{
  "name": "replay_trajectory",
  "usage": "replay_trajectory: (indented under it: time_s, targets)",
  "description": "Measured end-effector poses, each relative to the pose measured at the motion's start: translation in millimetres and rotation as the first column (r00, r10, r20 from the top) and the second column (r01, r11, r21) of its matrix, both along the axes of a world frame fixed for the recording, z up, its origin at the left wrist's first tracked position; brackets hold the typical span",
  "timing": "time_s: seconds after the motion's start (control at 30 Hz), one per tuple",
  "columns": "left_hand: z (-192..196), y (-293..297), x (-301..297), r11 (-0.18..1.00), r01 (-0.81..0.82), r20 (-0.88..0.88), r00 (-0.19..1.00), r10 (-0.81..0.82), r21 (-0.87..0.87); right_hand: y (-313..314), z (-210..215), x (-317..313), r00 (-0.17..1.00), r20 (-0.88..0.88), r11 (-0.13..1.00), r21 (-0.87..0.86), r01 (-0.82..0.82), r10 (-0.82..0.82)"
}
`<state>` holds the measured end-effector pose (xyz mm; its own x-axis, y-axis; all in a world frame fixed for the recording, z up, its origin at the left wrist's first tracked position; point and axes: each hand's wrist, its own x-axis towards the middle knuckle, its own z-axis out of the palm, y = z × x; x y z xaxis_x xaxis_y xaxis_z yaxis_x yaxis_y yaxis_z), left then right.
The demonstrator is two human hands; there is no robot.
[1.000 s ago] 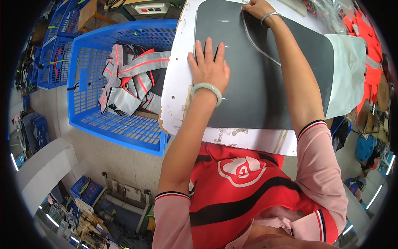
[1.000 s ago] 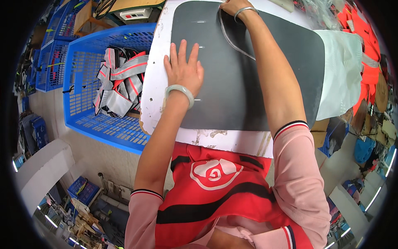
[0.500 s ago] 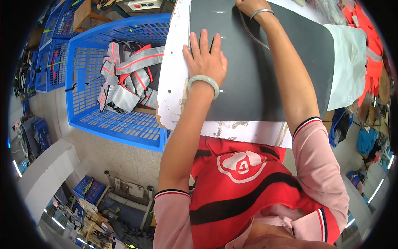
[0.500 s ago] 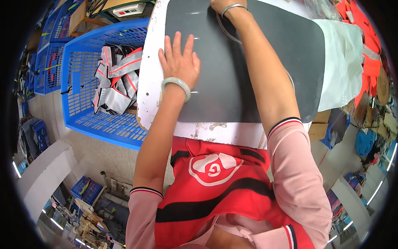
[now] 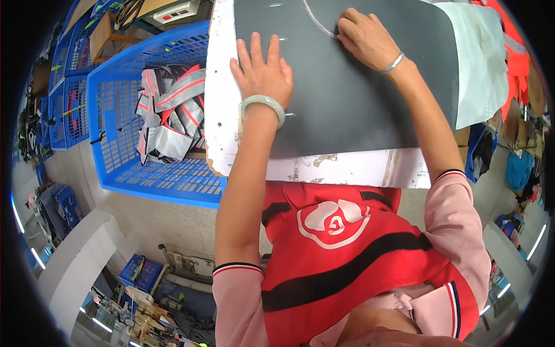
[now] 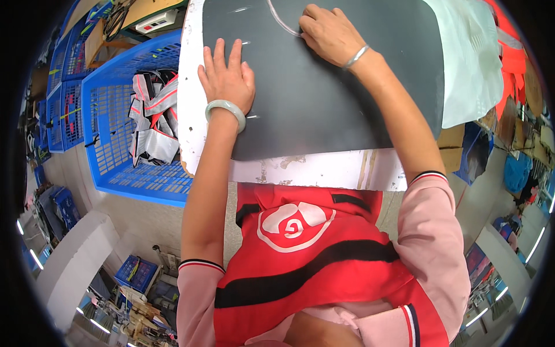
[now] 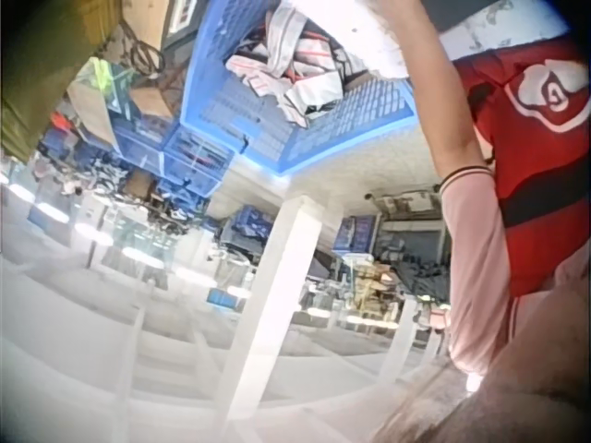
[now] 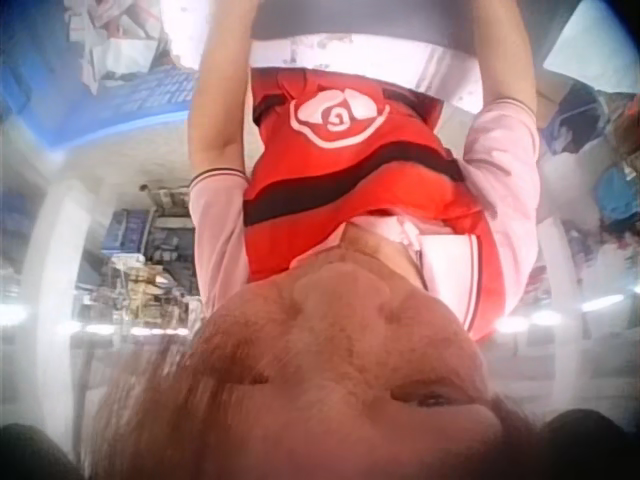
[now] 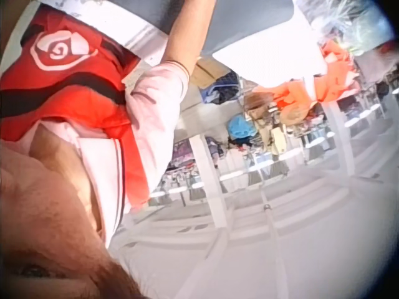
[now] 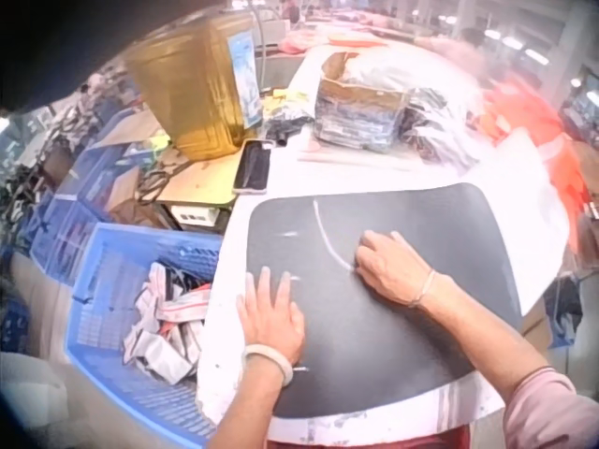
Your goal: Marking or tracing lines onto a piece of material using a template or by hand on a workbench.
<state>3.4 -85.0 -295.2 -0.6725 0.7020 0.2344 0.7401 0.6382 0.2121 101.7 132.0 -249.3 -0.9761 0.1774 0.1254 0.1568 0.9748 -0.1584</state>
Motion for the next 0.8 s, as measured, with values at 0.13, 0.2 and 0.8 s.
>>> replay_trajectory:
  time_s: [0.13,0.2,0.8]
  targets:
    - [-1.3,1.2,-1.2,1.0,0.017,-0.015,1.0,-0.016,0.006,20.9,5.0,37.8,0.989,-0.012,0.985,0.093,-0.145,0.147]
    - [-2.6,1.7,-1.5,1.0,0.01,-0.023,1.0,-0.01,0.008,29.6,5.4,57.7,0.986,-0.021,0.976,0.15,-0.159,0.164]
    - [-4.9,3.2,-3.7,0.998,0.057,-0.106,0.993,-0.056,0.005,46.7,3.2,147.2,0.997,-0.005,0.976,0.205,0.072,-0.073]
